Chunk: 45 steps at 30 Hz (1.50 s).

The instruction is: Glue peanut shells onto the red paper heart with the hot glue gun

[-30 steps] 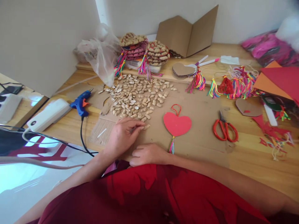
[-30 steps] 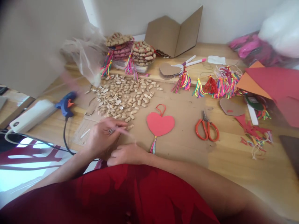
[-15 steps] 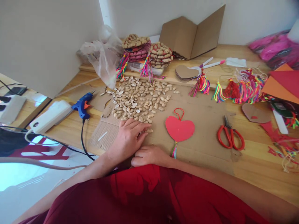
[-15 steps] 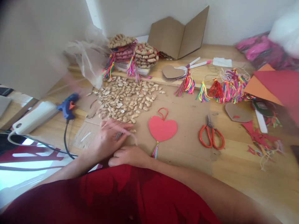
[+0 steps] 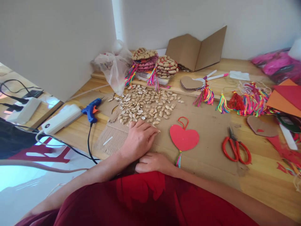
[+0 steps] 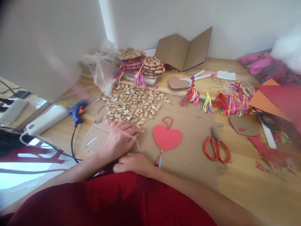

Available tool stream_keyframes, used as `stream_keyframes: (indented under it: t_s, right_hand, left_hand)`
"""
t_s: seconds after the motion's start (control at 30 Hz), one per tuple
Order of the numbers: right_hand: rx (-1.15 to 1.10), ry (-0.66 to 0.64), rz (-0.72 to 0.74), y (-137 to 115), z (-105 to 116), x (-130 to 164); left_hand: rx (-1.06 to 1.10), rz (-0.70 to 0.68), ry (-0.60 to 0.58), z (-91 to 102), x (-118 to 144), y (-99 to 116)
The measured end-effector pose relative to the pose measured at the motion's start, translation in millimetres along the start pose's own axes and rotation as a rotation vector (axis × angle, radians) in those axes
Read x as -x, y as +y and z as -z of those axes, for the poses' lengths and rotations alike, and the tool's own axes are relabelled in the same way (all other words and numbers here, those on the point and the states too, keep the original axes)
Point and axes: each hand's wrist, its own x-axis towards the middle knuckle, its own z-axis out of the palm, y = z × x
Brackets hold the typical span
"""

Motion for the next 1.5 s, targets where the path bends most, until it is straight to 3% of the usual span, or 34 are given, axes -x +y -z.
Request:
stream_keyframes:
  t_s: [0.2, 0.33, 0.47, 0.7, 0.87, 1.07, 1.17, 1.3, 1.5]
  right_hand:
    - [0.039, 0.118, 0.084, 5, -15, 1]
    - [0.023, 0.131, 0.099, 7, -17, 1]
    - [0.033, 0.095, 0.103, 6, -12, 1]
    - [0.044, 0.224, 0.115, 5, -11, 1]
    - [0.053, 0.098, 0.103, 5, -12, 1]
    - [0.026, 0.046, 0.096, 6, -12, 1]
    - [0.036, 0.059, 0.097, 6, -12, 0]
    - [0.047, 0.039, 0.077, 3, -5, -1]
    - [0.001, 0.104, 0.065, -1, 4, 0]
  left_hand:
    - [-0.040, 0.080, 0.190, 26.3, -17, -41]
    - [-0.012, 0.085, 0.100, 23.2, -25, -59]
    - [-0.029, 0.064, 0.027, 10.4, -25, -61]
    - [-0.076, 0.002, 0.038, 6.7, -26, -64]
    - [-0.132, -0.097, -0.008, 8.1, -27, -65]
    - [-0.016, -0.130, 0.083, 13.4, -28, -67]
    - [0.156, -0.065, 0.152, 23.9, -21, -66]
    - [0.324, 0.063, 0.148, 34.2, 4, -64]
    - [0.306, 0.070, 0.089, 28.1, 49, -62]
